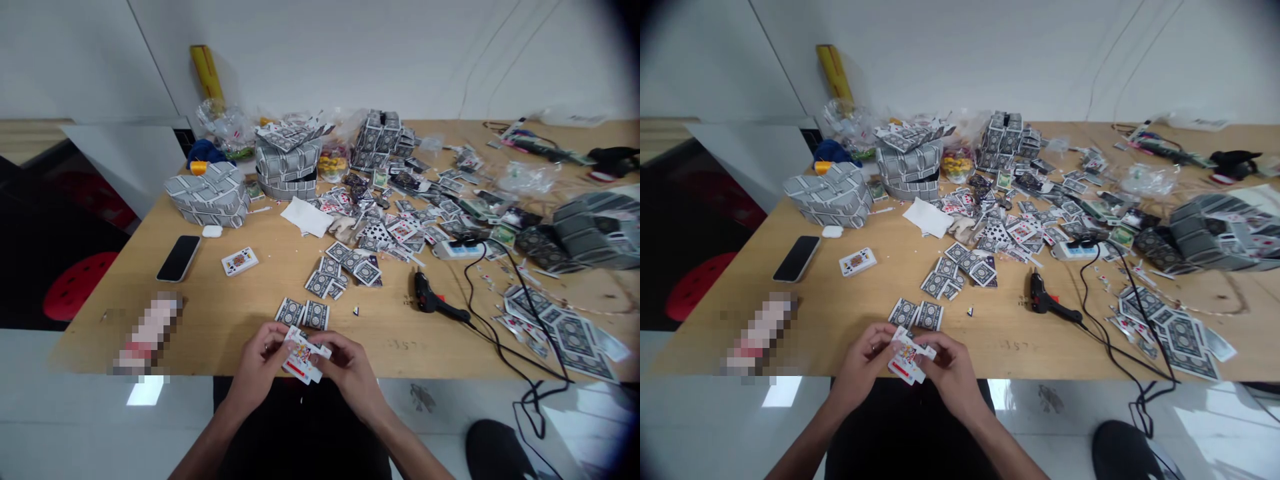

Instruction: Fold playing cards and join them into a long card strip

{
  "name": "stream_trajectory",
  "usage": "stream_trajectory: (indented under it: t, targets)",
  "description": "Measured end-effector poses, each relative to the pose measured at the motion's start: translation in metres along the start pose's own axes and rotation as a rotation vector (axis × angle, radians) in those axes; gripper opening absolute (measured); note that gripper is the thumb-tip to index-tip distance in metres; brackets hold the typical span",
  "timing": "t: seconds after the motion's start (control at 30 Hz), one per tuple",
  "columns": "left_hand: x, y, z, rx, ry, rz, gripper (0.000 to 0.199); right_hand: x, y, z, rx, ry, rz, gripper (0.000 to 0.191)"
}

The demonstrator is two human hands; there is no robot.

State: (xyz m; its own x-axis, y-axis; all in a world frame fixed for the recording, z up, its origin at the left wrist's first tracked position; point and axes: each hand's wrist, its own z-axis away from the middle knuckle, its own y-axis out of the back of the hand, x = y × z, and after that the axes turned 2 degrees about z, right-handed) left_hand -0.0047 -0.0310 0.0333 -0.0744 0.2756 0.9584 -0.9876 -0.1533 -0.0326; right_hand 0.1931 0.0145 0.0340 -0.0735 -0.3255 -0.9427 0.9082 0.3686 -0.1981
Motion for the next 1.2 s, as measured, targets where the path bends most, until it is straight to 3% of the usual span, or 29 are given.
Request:
stream_trajectory:
  t: [0.17, 0.4, 0.53, 0.6, 0.77, 0.87, 1.07, 1.2]
  targets:
    - [0.004, -0.001, 0.000, 0.012, -0.014, -0.018, 0.030, -0.011, 0.003, 0.003, -0.042, 0.083, 0.064, 0.027]
    - [0.007, 0.003, -0.001, -0.082, -0.035, -0.085, 0.024, -0.010, 0.006, -0.005, -0.029, 0.001, 0.114, 0.036]
    - [0.006, 0.003, 0.000, -0.125, -0.041, -0.145, 0.023, -0.011, 0.010, -0.009, -0.242, -0.125, 0.057, 0.043]
    - [0.005, 0.002, 0.000, -0.120, -0.042, -0.141, 0.026, -0.012, 0.011, -0.009, -0.289, -0.166, 0.040, 0.043]
    - [0.002, -0.006, -0.001, -0.020, -0.056, 0.022, 0.043, -0.008, 0.008, -0.010, -0.070, -0.117, 0.020, 0.045]
    - [-0.001, -0.011, -0.001, -0.063, -0.033, 0.094, 0.054, -0.002, 0.003, -0.009, 0.014, -0.086, -0.037, 0.044]
    - [-0.003, -0.012, -0.001, -0.100, 0.027, 0.074, 0.063, -0.002, 0.004, -0.006, -0.017, -0.071, -0.017, 0.041]
    - [-0.001, -0.003, 0.000, -0.222, 0.088, -0.008, 0.071, -0.012, 0.016, -0.009, -0.083, -0.045, 0.047, 0.046]
